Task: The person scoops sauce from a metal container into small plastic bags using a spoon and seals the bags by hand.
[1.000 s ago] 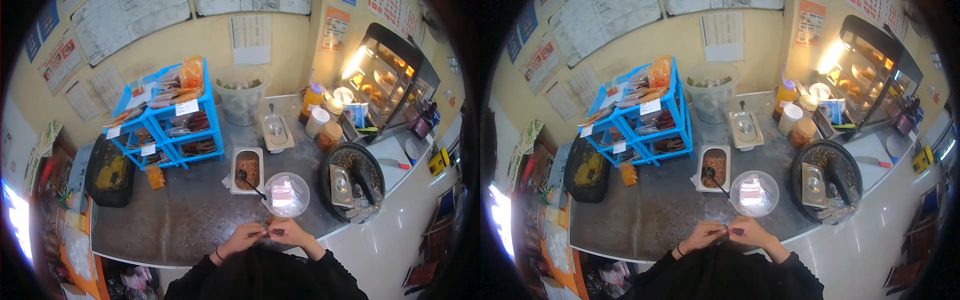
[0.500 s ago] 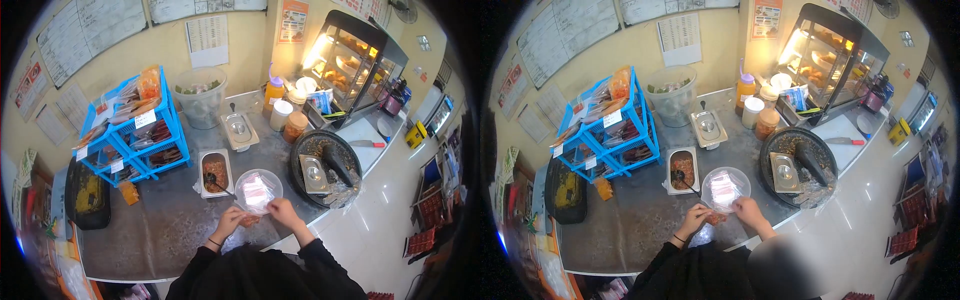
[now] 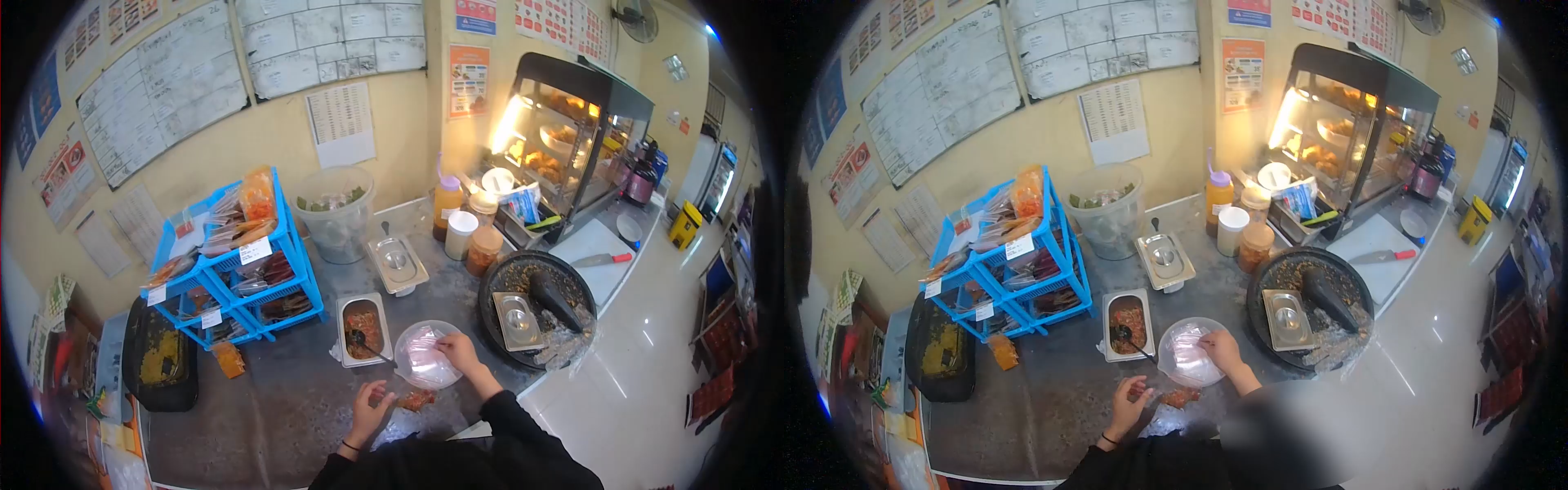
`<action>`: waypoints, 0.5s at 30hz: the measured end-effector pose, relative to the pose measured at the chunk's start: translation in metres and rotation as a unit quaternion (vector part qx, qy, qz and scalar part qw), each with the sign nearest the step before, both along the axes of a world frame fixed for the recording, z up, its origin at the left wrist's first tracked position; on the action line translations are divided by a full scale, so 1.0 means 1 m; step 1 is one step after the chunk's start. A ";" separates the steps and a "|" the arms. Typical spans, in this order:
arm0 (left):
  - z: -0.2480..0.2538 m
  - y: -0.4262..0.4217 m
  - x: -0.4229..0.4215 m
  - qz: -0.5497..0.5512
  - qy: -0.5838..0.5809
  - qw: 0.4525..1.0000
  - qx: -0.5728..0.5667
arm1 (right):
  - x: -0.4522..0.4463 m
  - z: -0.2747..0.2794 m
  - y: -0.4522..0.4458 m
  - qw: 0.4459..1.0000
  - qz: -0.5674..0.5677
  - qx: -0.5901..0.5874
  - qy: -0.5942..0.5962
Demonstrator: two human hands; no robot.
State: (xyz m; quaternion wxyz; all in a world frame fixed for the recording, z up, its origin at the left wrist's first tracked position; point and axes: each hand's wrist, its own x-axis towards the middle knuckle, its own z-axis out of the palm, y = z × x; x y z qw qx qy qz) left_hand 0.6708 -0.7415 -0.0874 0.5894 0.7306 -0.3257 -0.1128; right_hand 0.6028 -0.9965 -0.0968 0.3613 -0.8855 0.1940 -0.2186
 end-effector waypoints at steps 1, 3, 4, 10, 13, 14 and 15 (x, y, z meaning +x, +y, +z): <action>0.005 0.001 0.001 -0.009 0.024 1.000 -0.017 | -0.005 0.017 0.005 0.999 0.010 0.018 -0.049; 0.015 0.004 0.000 -0.024 0.072 0.996 -0.051 | -0.018 0.067 0.016 0.968 0.083 0.234 -0.042; 0.033 0.001 -0.006 -0.031 0.134 0.987 -0.081 | -0.024 0.084 0.023 0.932 0.117 0.341 -0.033; 0.077 -0.001 -0.008 -0.299 0.321 0.895 -0.082 | -0.038 0.085 0.058 0.748 0.304 0.572 0.143; 0.073 0.003 -0.007 -0.293 0.312 0.903 -0.026 | -0.033 0.084 0.061 0.778 0.282 0.537 0.163; 0.072 0.004 -0.010 -0.257 0.317 0.912 -0.031 | -0.028 0.076 0.054 0.792 0.301 0.498 0.187; 0.070 0.006 -0.011 -0.221 0.321 0.920 -0.035 | -0.027 0.074 0.059 0.841 0.218 0.482 0.109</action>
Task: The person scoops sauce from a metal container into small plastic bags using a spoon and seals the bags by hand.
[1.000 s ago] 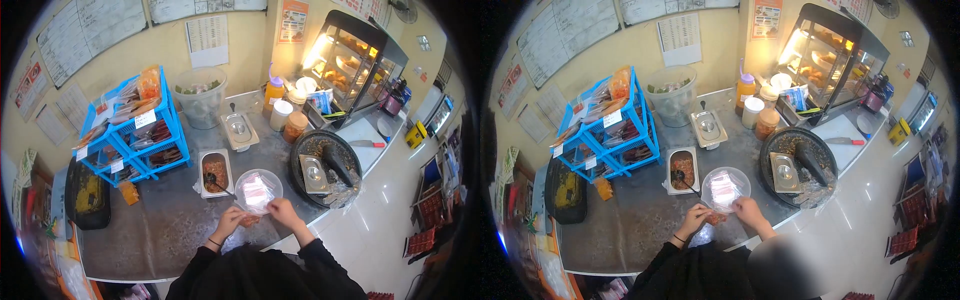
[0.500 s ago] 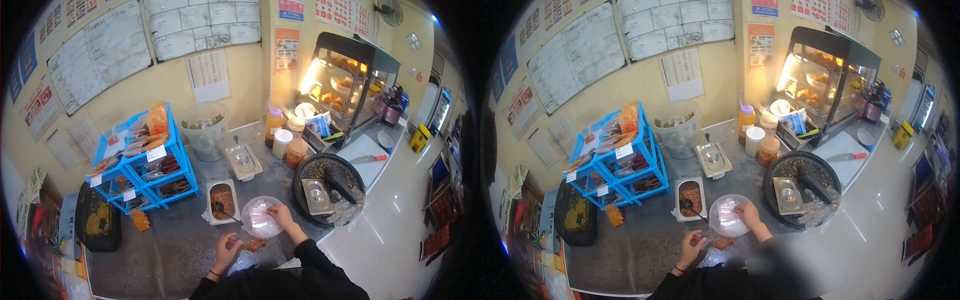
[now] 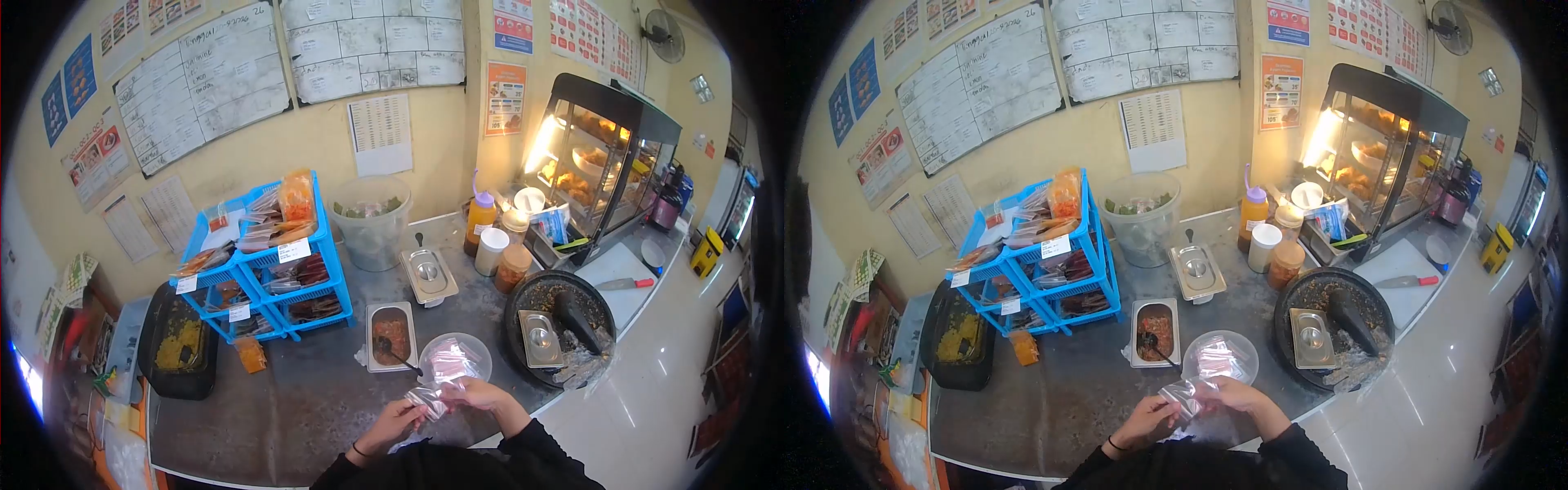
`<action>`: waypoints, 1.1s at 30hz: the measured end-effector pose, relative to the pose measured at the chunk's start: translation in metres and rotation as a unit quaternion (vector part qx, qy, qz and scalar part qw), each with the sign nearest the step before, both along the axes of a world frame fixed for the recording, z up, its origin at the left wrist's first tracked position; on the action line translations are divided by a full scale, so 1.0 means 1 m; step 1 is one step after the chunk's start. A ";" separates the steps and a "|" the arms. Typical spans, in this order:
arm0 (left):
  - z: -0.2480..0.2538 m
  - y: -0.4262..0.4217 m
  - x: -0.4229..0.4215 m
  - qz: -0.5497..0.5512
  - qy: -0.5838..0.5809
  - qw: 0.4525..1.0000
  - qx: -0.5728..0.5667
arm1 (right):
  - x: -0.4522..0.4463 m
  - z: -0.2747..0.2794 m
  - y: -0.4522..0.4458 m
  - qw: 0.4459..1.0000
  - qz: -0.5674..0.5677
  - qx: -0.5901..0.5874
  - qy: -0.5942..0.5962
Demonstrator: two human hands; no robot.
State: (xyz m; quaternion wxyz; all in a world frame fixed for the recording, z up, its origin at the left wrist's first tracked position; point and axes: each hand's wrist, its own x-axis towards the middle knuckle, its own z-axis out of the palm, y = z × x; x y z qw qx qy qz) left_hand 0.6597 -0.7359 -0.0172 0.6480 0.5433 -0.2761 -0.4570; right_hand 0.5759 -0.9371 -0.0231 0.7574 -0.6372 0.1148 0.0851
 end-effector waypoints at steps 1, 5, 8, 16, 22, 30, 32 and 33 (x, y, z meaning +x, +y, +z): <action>-0.002 0.001 0.000 0.039 -0.022 0.999 0.016 | 0.004 0.002 0.010 0.992 -0.114 -0.029 -0.035; -0.005 0.008 0.000 0.175 -0.047 0.983 -0.001 | 0.010 0.035 0.026 0.903 -0.187 -0.297 -0.249; 0.016 0.003 -0.007 0.220 -0.104 0.968 -0.056 | 0.016 0.040 0.041 0.905 0.009 -0.350 -0.240; 0.016 0.010 0.000 0.182 -0.318 0.930 -0.023 | 0.014 0.041 0.050 0.975 0.061 -0.193 -0.090; -0.001 0.003 -0.009 0.260 -0.438 0.859 -0.055 | 0.016 0.014 0.057 0.917 -0.038 -0.357 -0.175; 0.006 0.004 -0.003 0.334 -0.495 0.802 0.024 | 0.023 0.028 0.056 0.856 -0.083 -0.481 -0.169; 0.018 -0.003 0.001 0.409 -0.475 0.779 0.014 | 0.024 0.024 0.053 0.846 -0.077 -0.505 -0.155; 0.021 -0.005 0.002 0.446 -0.463 0.766 0.009 | 0.026 0.024 0.054 0.866 -0.106 -0.463 -0.154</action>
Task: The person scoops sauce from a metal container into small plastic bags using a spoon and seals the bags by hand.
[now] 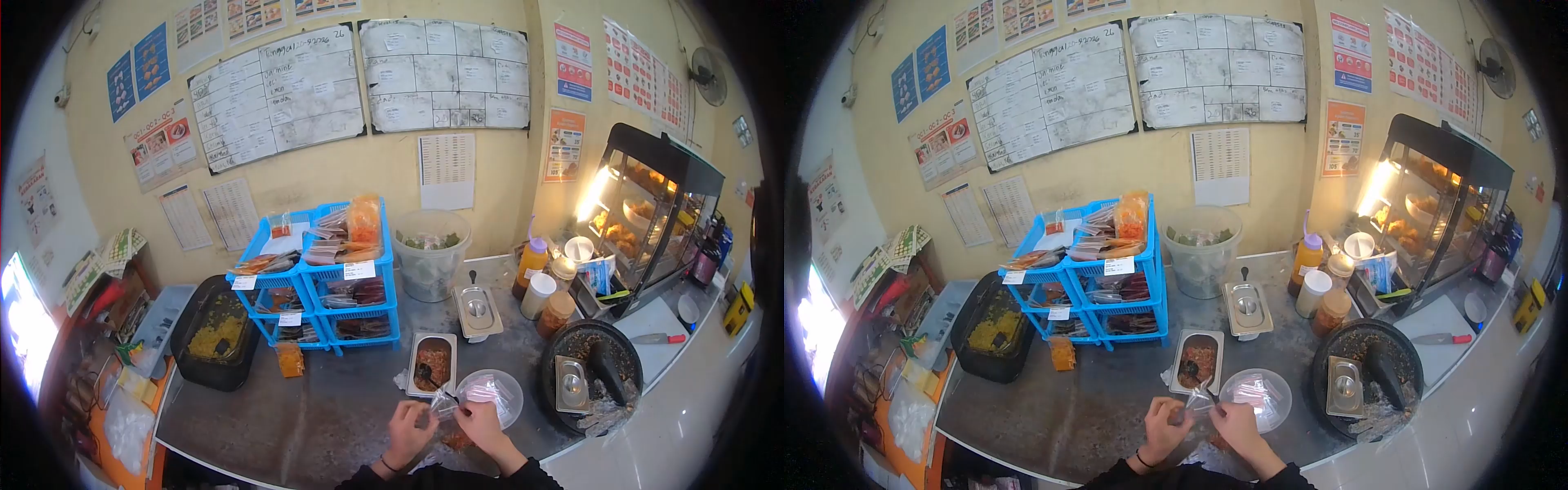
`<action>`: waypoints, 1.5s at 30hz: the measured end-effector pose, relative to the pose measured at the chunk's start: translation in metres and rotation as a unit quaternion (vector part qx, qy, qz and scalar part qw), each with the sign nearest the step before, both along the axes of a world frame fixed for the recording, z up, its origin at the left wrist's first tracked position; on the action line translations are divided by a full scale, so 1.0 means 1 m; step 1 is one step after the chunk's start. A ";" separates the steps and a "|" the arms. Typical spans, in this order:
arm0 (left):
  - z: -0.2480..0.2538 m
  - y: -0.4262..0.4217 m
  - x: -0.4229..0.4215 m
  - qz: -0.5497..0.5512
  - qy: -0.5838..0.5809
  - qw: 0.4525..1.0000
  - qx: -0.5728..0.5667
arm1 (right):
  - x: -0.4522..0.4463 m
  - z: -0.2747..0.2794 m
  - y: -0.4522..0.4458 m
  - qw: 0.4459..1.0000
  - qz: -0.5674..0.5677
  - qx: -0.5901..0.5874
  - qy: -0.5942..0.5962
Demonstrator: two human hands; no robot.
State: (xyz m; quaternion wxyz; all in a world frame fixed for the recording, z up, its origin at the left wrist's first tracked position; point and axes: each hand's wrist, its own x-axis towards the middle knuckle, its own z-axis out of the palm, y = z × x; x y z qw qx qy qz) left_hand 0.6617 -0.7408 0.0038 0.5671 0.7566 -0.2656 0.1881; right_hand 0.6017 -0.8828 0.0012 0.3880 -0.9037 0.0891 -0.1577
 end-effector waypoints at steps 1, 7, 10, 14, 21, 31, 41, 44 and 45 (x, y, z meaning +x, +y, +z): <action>0.000 0.000 0.001 -0.022 -0.013 1.000 0.003 | 0.002 0.000 0.002 0.998 -0.017 0.051 -0.014; -0.007 0.005 0.010 -0.111 0.053 0.992 -0.030 | 0.011 -0.016 0.027 0.913 -0.049 0.360 -0.186; -0.018 0.010 0.017 -0.233 0.322 0.912 -0.101 | 0.014 -0.028 0.016 0.749 0.016 0.661 -0.048; -0.042 0.035 0.046 -0.465 0.643 0.547 -0.266 | 0.009 -0.025 -0.008 0.448 0.193 0.862 0.137; -0.048 0.020 0.016 -0.283 0.426 0.855 -0.087 | 0.006 -0.009 0.026 0.974 -0.105 0.040 -0.198; -0.053 0.038 0.027 -0.091 0.247 0.945 0.195 | 0.008 -0.022 0.027 0.927 0.235 -0.276 -0.093; 0.001 0.075 0.029 -0.287 0.140 0.912 0.256 | 0.044 0.005 0.005 0.894 0.439 -0.066 0.066; -0.028 0.083 0.039 -0.249 0.034 0.941 0.228 | 0.077 0.003 -0.018 0.950 0.306 -0.009 -0.053; -0.030 0.083 0.041 -0.223 0.011 0.949 0.225 | 0.086 -0.001 -0.019 0.978 0.185 -0.091 0.038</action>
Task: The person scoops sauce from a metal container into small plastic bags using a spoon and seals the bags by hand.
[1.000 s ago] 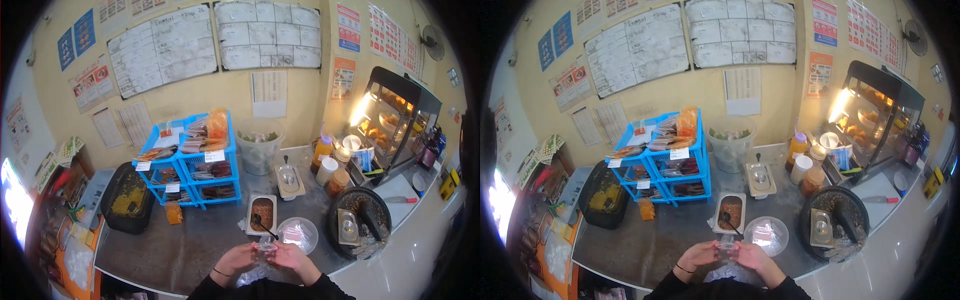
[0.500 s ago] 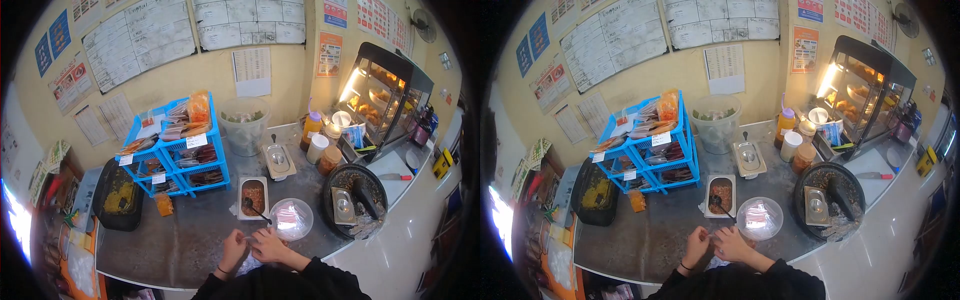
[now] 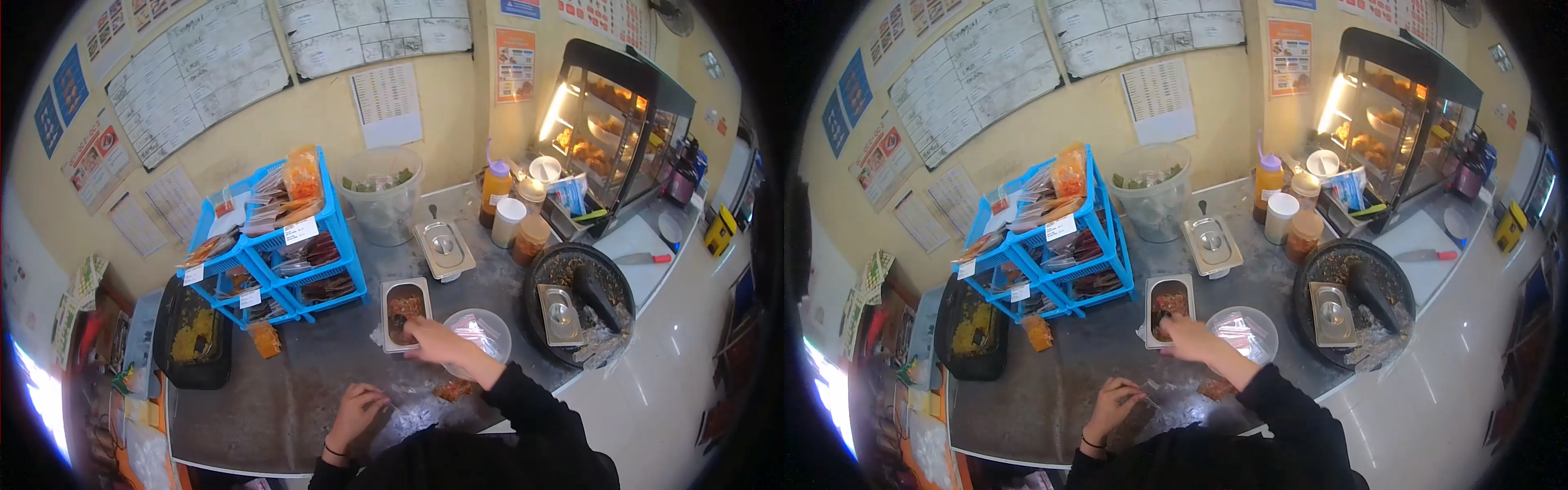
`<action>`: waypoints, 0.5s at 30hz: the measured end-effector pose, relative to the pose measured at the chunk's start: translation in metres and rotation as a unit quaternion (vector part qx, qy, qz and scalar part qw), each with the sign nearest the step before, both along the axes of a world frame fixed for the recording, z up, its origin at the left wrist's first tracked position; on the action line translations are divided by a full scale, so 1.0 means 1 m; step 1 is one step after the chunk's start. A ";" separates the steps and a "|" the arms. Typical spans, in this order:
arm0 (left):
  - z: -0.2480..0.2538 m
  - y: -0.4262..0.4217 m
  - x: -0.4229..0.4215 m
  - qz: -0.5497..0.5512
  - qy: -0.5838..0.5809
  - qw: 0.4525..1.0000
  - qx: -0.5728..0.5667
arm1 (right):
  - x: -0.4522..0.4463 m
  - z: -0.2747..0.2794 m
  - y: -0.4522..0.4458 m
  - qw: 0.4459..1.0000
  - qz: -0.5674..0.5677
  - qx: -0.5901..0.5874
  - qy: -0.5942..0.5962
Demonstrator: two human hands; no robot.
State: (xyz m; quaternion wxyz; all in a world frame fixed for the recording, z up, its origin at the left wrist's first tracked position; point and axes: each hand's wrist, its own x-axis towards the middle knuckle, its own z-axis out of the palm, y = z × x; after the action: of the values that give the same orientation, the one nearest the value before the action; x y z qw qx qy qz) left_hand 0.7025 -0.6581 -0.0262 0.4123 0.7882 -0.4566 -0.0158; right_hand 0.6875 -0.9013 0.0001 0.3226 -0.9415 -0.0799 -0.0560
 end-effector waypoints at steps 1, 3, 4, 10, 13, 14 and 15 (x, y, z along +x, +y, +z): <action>-0.001 0.002 0.000 0.021 -0.028 0.999 -0.008 | 0.007 -0.006 0.002 0.985 -0.128 -0.097 0.064; -0.002 0.002 -0.005 0.052 0.023 0.998 -0.032 | 0.024 -0.028 -0.001 0.976 -0.119 -0.139 0.121; -0.004 0.003 -0.006 0.069 0.047 0.995 -0.046 | 0.030 -0.033 -0.003 0.969 -0.114 -0.161 0.147; -0.022 0.024 -0.004 0.109 0.224 0.967 0.054 | 0.014 0.035 -0.016 0.962 -0.123 -0.200 0.141; -0.063 0.037 0.010 0.146 0.236 0.960 0.031 | 0.004 0.051 -0.017 0.967 -0.128 -0.184 0.117; -0.068 0.038 0.010 0.148 0.242 0.959 0.024 | 0.003 0.052 -0.015 0.972 -0.118 -0.171 0.114; -0.065 0.035 0.011 0.150 0.248 0.957 0.016 | 0.002 0.052 -0.012 0.975 -0.107 -0.158 0.110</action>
State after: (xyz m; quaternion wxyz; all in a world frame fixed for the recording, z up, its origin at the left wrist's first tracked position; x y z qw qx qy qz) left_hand 0.7136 -0.6227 -0.0913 0.4971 0.8258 -0.2161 -0.1558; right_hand 0.6897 -0.9136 0.0518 0.1687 -0.9840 0.0497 0.0270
